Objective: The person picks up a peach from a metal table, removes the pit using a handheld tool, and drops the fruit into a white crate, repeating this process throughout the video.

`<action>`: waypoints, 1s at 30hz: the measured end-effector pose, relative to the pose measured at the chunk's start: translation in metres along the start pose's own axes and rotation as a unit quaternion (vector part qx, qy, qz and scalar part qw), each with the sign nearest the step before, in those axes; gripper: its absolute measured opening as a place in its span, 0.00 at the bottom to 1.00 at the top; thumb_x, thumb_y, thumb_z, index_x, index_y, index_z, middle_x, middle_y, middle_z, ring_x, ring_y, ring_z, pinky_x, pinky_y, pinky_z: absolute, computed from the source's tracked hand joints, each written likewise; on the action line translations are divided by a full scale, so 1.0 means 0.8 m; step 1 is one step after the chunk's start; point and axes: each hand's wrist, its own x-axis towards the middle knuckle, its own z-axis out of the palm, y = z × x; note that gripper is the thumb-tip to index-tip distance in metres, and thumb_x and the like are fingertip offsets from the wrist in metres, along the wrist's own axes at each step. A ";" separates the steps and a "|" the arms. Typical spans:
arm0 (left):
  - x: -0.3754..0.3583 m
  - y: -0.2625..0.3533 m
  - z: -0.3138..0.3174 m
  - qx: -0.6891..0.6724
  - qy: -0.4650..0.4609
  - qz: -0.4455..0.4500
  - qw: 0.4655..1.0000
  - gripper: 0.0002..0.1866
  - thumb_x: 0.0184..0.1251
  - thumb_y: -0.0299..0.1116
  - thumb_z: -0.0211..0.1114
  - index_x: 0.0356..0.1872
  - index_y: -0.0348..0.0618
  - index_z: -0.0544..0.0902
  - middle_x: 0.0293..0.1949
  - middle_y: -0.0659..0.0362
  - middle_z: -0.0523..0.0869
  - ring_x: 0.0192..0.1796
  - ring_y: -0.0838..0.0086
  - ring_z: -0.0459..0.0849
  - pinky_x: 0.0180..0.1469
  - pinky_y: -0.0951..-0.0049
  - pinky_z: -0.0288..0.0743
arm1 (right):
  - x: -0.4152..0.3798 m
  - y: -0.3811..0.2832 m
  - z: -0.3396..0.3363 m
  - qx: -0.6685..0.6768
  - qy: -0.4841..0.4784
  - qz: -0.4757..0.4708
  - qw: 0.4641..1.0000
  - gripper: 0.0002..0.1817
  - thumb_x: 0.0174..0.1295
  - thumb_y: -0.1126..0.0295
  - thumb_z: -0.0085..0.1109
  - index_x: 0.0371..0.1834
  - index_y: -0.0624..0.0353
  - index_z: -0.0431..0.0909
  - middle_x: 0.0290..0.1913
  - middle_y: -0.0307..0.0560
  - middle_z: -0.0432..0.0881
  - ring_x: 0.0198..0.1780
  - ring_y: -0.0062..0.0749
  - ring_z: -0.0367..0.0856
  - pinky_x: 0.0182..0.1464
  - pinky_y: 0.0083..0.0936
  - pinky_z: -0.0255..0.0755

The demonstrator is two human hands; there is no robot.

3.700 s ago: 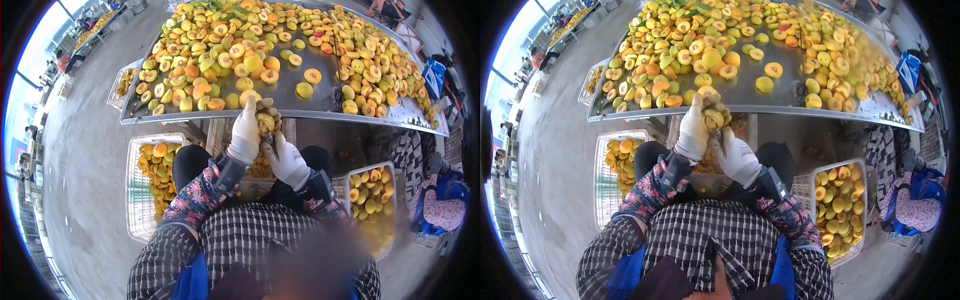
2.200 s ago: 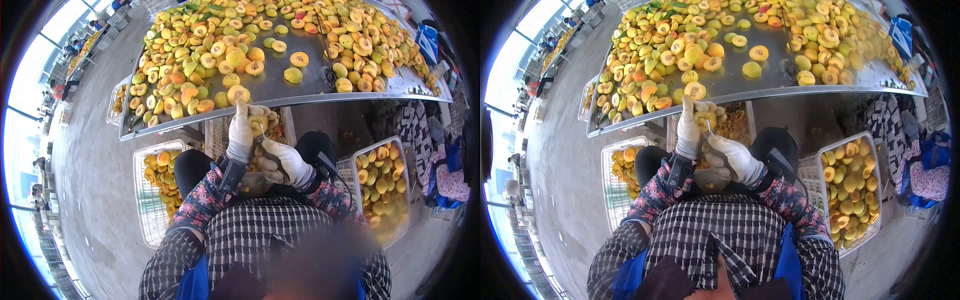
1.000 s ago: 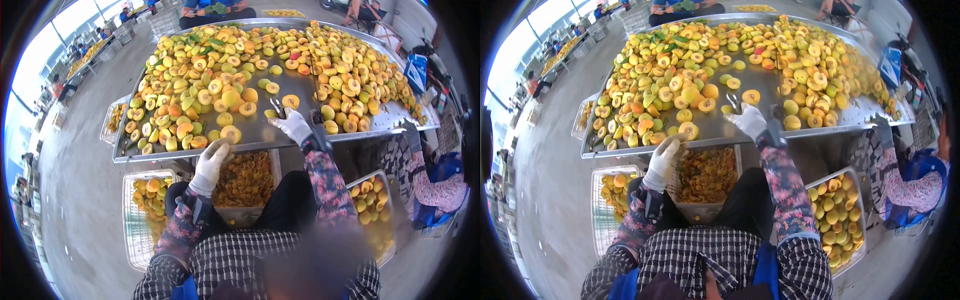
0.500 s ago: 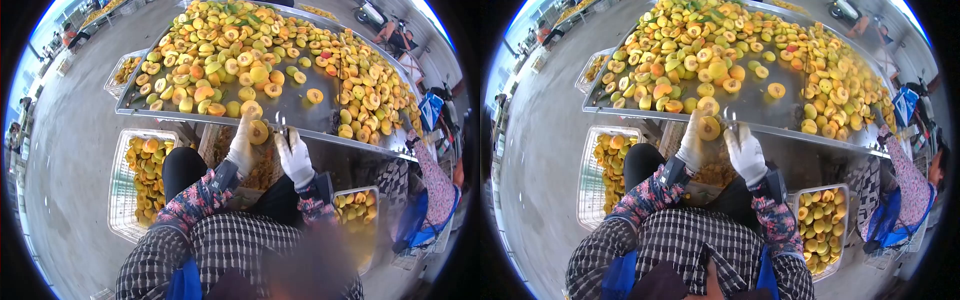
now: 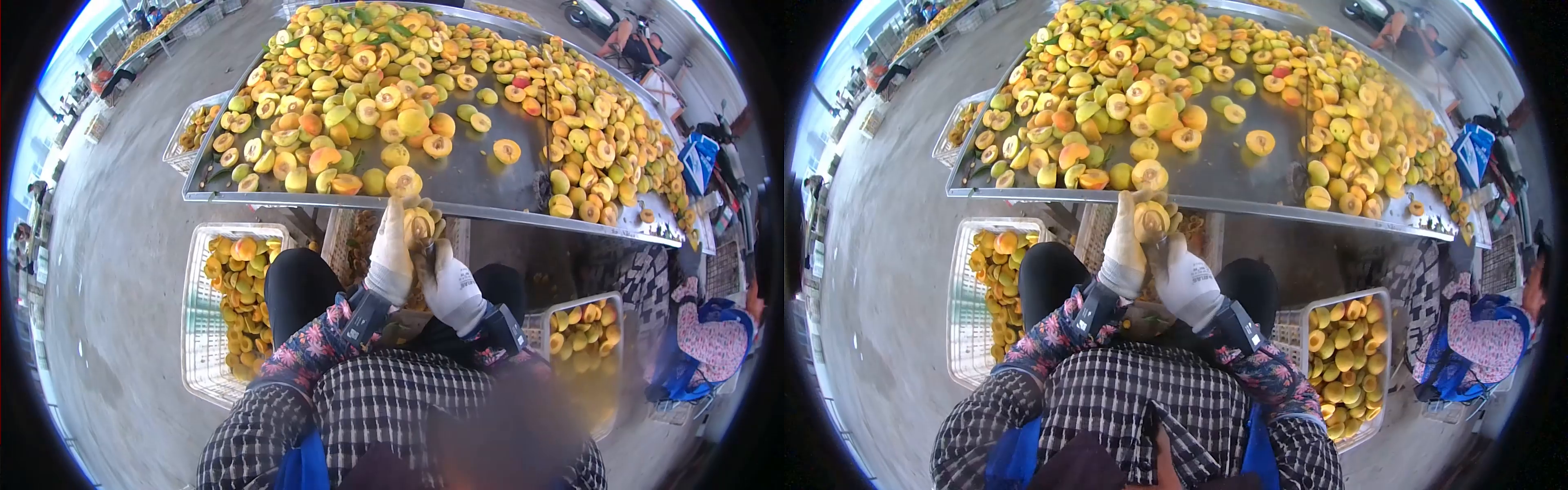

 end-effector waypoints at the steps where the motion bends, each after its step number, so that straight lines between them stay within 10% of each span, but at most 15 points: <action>1: -0.002 0.001 0.000 0.005 0.005 -0.005 1.000 0.25 0.76 0.54 0.49 0.54 0.40 0.73 0.48 0.53 0.80 0.49 0.63 0.82 0.54 0.61 0.79 | -0.002 -0.002 -0.002 -0.020 -0.018 0.010 1.000 0.15 0.68 0.64 0.53 0.45 0.64 0.64 0.28 0.67 0.79 0.32 0.66 0.78 0.31 0.52 0.70; 6: -0.006 0.008 -0.001 0.089 0.004 -0.050 0.995 0.21 0.76 0.50 0.51 0.48 0.40 0.76 0.43 0.54 0.82 0.44 0.65 0.84 0.49 0.64 0.81 | -0.010 0.005 -0.013 -0.106 -0.085 0.036 0.990 0.15 0.69 0.65 0.50 0.46 0.66 0.64 0.30 0.67 0.79 0.33 0.62 0.80 0.33 0.50 0.71; 12: 0.014 -0.003 -0.035 0.241 -0.087 0.047 0.965 0.26 0.79 0.52 0.44 0.48 0.37 0.78 0.45 0.53 0.84 0.43 0.67 0.84 0.49 0.68 0.80 | -0.010 0.008 -0.018 0.128 -0.110 0.083 0.982 0.12 0.70 0.68 0.48 0.47 0.67 0.68 0.36 0.65 0.77 0.36 0.58 0.78 0.37 0.44 0.71; 16: 0.009 -0.003 -0.020 0.270 -0.059 0.082 0.957 0.29 0.79 0.52 0.40 0.46 0.34 0.80 0.39 0.50 0.85 0.39 0.68 0.84 0.46 0.71 0.79 | -0.012 0.046 -0.008 -0.082 -0.080 -0.221 0.969 0.16 0.70 0.63 0.49 0.51 0.67 0.69 0.39 0.69 0.80 0.47 0.60 0.79 0.43 0.42 0.72; 20: 0.008 0.019 -0.009 0.319 -0.091 -0.038 0.943 0.28 0.78 0.51 0.44 0.37 0.33 0.82 0.33 0.51 0.86 0.36 0.68 0.85 0.43 0.71 0.79 | -0.013 0.014 -0.027 0.056 -0.181 0.077 0.979 0.18 0.68 0.69 0.47 0.56 0.70 0.67 0.40 0.70 0.79 0.41 0.62 0.79 0.42 0.45 0.72; 24: 0.015 0.027 -0.014 0.390 -0.132 -0.105 0.905 0.28 0.77 0.52 0.48 0.35 0.33 0.82 0.33 0.52 0.85 0.36 0.68 0.85 0.43 0.73 0.79 | -0.013 0.036 -0.025 0.061 -0.199 0.059 0.976 0.19 0.69 0.63 0.49 0.54 0.69 0.67 0.34 0.68 0.80 0.40 0.64 0.79 0.40 0.47 0.72; 30: 0.005 0.005 -0.002 0.268 -0.028 0.020 0.963 0.26 0.77 0.50 0.49 0.36 0.33 0.83 0.34 0.54 0.86 0.35 0.70 0.85 0.40 0.73 0.79 | -0.014 0.029 -0.018 0.018 -0.109 0.096 0.989 0.17 0.70 0.60 0.48 0.51 0.65 0.70 0.34 0.69 0.80 0.40 0.62 0.80 0.39 0.46 0.72</action>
